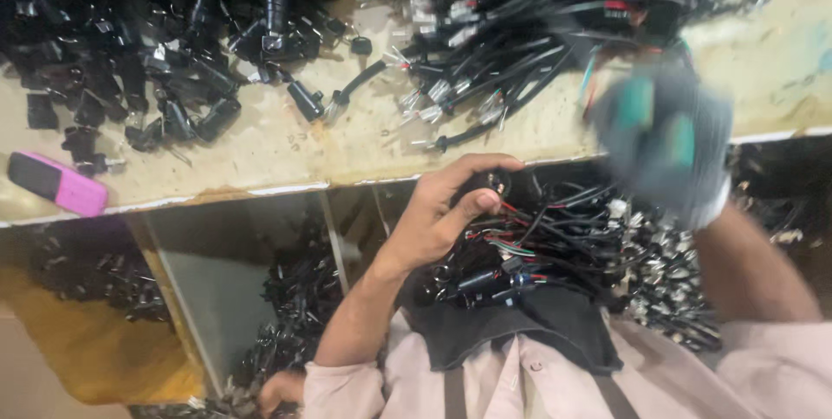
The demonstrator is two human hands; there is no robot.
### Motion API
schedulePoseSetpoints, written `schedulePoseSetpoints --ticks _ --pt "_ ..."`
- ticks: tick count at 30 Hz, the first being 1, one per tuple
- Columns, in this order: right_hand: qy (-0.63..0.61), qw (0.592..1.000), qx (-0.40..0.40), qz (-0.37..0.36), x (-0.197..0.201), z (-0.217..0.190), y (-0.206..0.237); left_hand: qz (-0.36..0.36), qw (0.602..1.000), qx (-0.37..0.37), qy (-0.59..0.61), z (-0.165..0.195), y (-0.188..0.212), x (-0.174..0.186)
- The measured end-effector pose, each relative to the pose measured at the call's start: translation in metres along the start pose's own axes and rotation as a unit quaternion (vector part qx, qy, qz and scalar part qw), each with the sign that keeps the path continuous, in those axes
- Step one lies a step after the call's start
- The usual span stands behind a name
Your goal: The person repeatedly picks up black electrical wires with exposed colored inner conductors from a table, uses a teal-handled tool to strip the outer insulation, and places the stripped wires into a bin below. The process is continuous and repetitive throughout the clip.
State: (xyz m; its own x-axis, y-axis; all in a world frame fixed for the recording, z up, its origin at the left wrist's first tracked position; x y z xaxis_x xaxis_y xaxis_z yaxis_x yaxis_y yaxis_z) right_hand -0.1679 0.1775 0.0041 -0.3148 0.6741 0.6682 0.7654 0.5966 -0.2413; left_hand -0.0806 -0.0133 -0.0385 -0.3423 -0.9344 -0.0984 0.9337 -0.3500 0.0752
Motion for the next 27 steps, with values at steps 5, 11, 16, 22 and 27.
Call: schedulePoseSetpoints --ticks 5,11,16,22,27 --pt "0.074 0.985 0.082 -0.137 -0.043 -0.048 0.028 -0.011 0.998 -0.002 -0.067 0.007 -0.010 -0.014" --pt "-0.273 0.946 -0.151 0.087 -0.024 -0.026 0.031 0.061 0.978 -0.076 -0.184 0.014 0.004 -0.014" --pt "-0.709 0.651 -0.193 0.192 -0.033 -0.028 0.053 0.007 0.988 -0.100 -0.115 0.030 0.000 -0.024" --pt "-0.591 0.739 -0.243 0.212 -0.027 0.023 0.038 -0.099 0.940 -0.061 -0.320 0.046 -0.002 -0.049" --pt "0.197 0.976 -0.008 0.091 0.028 0.027 -0.027 -0.194 0.781 -0.036 -0.592 0.041 0.015 -0.047"
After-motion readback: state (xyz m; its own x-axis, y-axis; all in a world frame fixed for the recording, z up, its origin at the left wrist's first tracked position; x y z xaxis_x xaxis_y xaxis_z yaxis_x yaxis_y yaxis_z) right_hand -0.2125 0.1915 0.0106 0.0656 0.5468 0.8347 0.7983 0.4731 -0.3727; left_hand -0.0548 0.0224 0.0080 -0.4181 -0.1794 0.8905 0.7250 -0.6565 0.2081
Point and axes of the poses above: each hand's wrist, its own y-axis away from the middle knuckle, its own x-axis out of the back of the hand, z = x × y, the point moved 7 cm from there along -y, towards the middle knuckle, and after that the axes turned 1 degree about -y, right-handed, at the moved point
